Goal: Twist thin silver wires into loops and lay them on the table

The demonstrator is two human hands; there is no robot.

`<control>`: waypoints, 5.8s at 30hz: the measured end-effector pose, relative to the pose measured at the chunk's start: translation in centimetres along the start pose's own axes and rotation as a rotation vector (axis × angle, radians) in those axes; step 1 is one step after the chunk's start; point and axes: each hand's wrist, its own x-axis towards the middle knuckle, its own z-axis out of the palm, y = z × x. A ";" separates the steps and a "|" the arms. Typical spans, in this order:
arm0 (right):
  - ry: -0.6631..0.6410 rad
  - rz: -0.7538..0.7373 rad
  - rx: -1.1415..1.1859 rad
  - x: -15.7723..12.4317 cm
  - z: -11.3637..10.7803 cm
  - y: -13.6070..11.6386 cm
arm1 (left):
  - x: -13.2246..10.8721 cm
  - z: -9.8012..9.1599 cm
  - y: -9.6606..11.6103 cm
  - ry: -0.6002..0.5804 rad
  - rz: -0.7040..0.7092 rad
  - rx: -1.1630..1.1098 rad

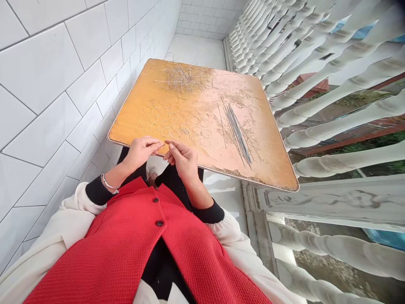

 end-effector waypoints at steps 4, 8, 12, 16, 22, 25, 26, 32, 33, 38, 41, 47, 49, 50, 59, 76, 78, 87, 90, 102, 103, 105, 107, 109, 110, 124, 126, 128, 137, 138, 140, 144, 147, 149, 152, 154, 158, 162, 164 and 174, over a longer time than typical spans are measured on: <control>-0.038 0.011 -0.044 0.1 0.3 0.4 | -0.2 0.1 0.1 -0.041 -0.068 -0.066; -0.059 -0.055 -0.181 0.4 -0.4 0.0 | -0.4 -0.1 0.5 -0.046 -0.142 -0.130; -0.010 -0.113 -0.231 1.2 -1.4 -0.9 | -0.3 -0.3 0.8 -0.063 -0.161 -0.111; -0.014 -0.034 -0.053 2.3 -1.4 -1.3 | -0.2 -0.2 0.8 -0.105 -0.182 -0.100; 0.037 -0.014 0.056 2.6 -0.5 -0.7 | -0.3 0.0 0.3 -0.168 -0.187 -0.046; 0.049 -0.016 0.053 2.4 -0.4 -0.5 | -0.3 0.1 0.5 -0.196 -0.215 -0.049; 0.055 -0.025 0.039 2.3 -0.4 -0.5 | -0.4 0.1 0.5 -0.202 -0.230 -0.059; 0.124 -0.175 -0.204 2.1 -0.7 0.0 | -0.5 0.2 0.4 -0.227 -0.268 -0.134; 0.140 -0.202 -0.252 2.1 -0.8 0.1 | -0.5 0.3 0.3 -0.222 -0.273 -0.142; 0.174 -0.299 -0.414 2.1 -1.0 0.1 | -0.5 0.3 0.3 -0.201 -0.264 -0.119; 0.182 -0.349 -0.459 2.1 -1.0 -0.2 | -0.6 0.2 0.4 -0.219 -0.243 -0.048; 0.137 -0.388 -0.476 1.7 -1.1 -0.5 | -0.5 0.3 0.3 -0.209 -0.180 0.021; 0.136 -0.399 -0.476 1.8 -1.2 -0.5 | -0.5 0.5 -0.1 -0.197 -0.160 -0.025; 0.137 -0.408 -0.483 1.8 -1.2 -0.5 | -0.4 0.6 -0.2 -0.192 -0.158 -0.053; 0.183 -0.561 -0.652 2.1 -1.7 -0.4 | -0.4 0.5 -0.6 -0.218 -0.185 -0.028; 0.039 -0.529 -0.658 2.2 -1.6 -0.6 | 0.4 0.0 -0.8 -0.236 -0.092 0.249; 0.041 -0.542 -0.649 2.3 -1.7 -0.7 | 0.2 0.4 -0.8 -0.245 -0.165 0.091; 0.055 -0.583 -0.592 2.7 -1.6 -0.6 | 0.0 1.2 0.0 -0.210 -0.196 0.016; 0.074 -0.569 -0.550 2.7 -1.5 -0.6 | 0.0 1.5 0.3 -0.172 -0.195 0.010; 0.142 -0.606 -0.536 2.6 -1.5 -1.1 | 0.1 2.5 0.9 -0.096 -0.194 -0.191; 0.150 -0.596 -0.506 2.3 -1.6 -1.2 | 0.2 2.4 1.0 -0.068 -0.179 -0.206; 0.202 -0.588 -0.453 1.5 -1.8 -1.1 | 0.5 2.1 1.3 -0.009 -0.143 -0.245; 0.270 -0.613 -0.441 0.5 -1.6 -0.4 | 0.7 1.8 1.7 0.055 -0.112 -0.284; 0.275 -0.662 -0.457 -0.6 -1.0 0.8 | 0.8 1.7 2.0 0.104 -0.087 -0.324; 0.235 -0.678 -0.467 -0.9 -0.6 1.4 | 0.8 1.7 2.0 0.120 -0.080 -0.343; 0.116 -0.789 -0.547 -0.1 0.7 2.6 | 0.6 2.4 1.1 0.184 -0.115 -0.528; 0.118 -0.781 -0.468 -0.2 0.6 2.5 | 0.5 2.3 1.4 0.164 -0.116 -0.525; 0.095 -0.753 -0.316 -0.4 0.5 2.5 | 0.3 2.3 1.8 0.143 -0.123 -0.557; 0.046 -0.226 0.205 -0.3 0.3 3.4 | 0.0 2.1 3.2 0.096 -0.095 -0.651; 0.059 -0.199 0.240 -0.2 0.3 3.4 | 0.0 2.1 3.2 0.093 -0.090 -0.656; 0.070 -0.149 0.324 0.3 0.3 3.4 | -0.1 2.1 3.3 0.080 -0.091 -0.667; 0.087 -0.016 0.487 1.0 0.2 2.9 | -0.4 2.0 3.1 0.020 -0.095 -0.643; 0.086 0.040 0.480 1.0 -0.2 2.2 | -0.4 1.5 2.8 -0.051 -0.108 -0.572; 0.037 0.039 0.421 1.0 -0.8 1.6 | -0.3 1.0 2.6 -0.097 -0.121 -0.504; -0.089 0.044 0.303 0.8 -1.6 0.4 | -0.2 0.0 2.4 -0.168 -0.150 -0.378; -0.171 0.066 0.236 0.6 -2.1 -0.2 | -0.1 -0.6 2.3 -0.240 -0.160 -0.298; -0.304 0.054 0.112 0.4 -2.4 -1.0 | -0.2 -1.5 2.2 -0.364 -0.181 -0.143; -0.333 -0.018 -0.064 0.0 -2.1 -0.8 | -0.3 -1.8 2.4 -0.391 -0.187 -0.053; -0.319 -0.056 -0.205 -0.2 -2.0 -0.8 | -0.3 -1.8 2.7 -0.397 -0.194 -0.039; -0.343 -0.146 -0.941 -1.3 -0.9 -3.0 | -0.3 -1.0 4.3 -0.356 -0.307 0.111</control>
